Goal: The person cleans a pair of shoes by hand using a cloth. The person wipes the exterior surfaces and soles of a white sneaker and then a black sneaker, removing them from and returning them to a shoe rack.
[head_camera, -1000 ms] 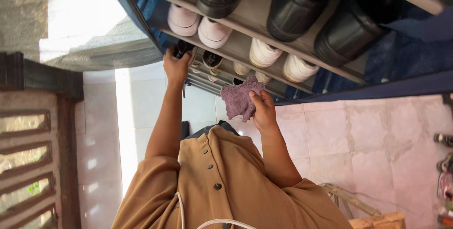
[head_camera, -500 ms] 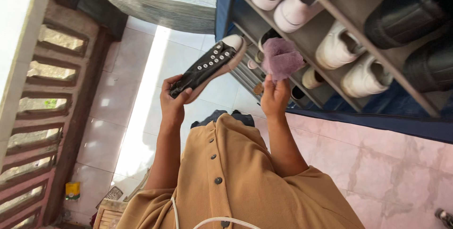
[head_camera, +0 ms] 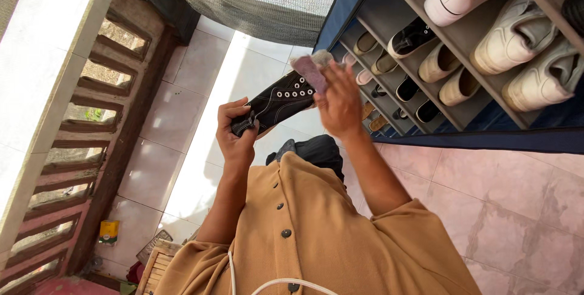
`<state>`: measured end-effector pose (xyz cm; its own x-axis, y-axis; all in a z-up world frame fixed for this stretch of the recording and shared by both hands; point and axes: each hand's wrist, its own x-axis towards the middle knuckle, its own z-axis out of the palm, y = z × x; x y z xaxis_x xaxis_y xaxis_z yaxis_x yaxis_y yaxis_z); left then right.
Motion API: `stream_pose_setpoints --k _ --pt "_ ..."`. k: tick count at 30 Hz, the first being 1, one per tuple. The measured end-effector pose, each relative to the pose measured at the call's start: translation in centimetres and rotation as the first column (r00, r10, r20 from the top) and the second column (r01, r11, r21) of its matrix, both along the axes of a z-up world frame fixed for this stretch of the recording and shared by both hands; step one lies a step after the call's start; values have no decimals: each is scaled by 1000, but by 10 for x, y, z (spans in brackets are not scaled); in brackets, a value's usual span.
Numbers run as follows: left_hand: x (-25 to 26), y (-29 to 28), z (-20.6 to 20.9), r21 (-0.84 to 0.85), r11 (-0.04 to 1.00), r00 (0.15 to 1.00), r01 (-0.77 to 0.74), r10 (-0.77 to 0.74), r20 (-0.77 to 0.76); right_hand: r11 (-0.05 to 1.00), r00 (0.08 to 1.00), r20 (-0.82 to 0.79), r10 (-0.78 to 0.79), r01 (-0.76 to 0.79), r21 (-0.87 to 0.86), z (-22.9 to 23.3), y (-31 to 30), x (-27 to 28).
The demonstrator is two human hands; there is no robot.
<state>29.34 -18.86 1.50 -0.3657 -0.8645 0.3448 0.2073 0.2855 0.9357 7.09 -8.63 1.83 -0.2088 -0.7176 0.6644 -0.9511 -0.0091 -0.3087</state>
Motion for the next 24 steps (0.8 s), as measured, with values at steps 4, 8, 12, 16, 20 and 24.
stream_pose_setpoints --k 4,8,12,16,20,24 --pt "13 -1 -2 6 999 997 -35 35 -64 988 984 88 155 -155 -7 -4 0 76" --pt "35 -8 -2 -81 993 994 -89 83 -65 956 955 59 292 -293 8 -6 -10 76" --pt "49 -14 3 -70 987 988 -143 138 -62 998 996 -67 56 -56 12 0 -21 52" --pt "51 -15 5 -147 967 978 -207 204 -35 968 968 46 246 -243 -61 -6 -17 114" --pt "64 -13 8 -199 964 984 -177 168 -62 959 955 87 283 -278 -61 -14 -17 107" --pt "59 -20 15 -168 967 981 -192 184 -63 1000 998 -65 3 -3 -4 3 -22 68"
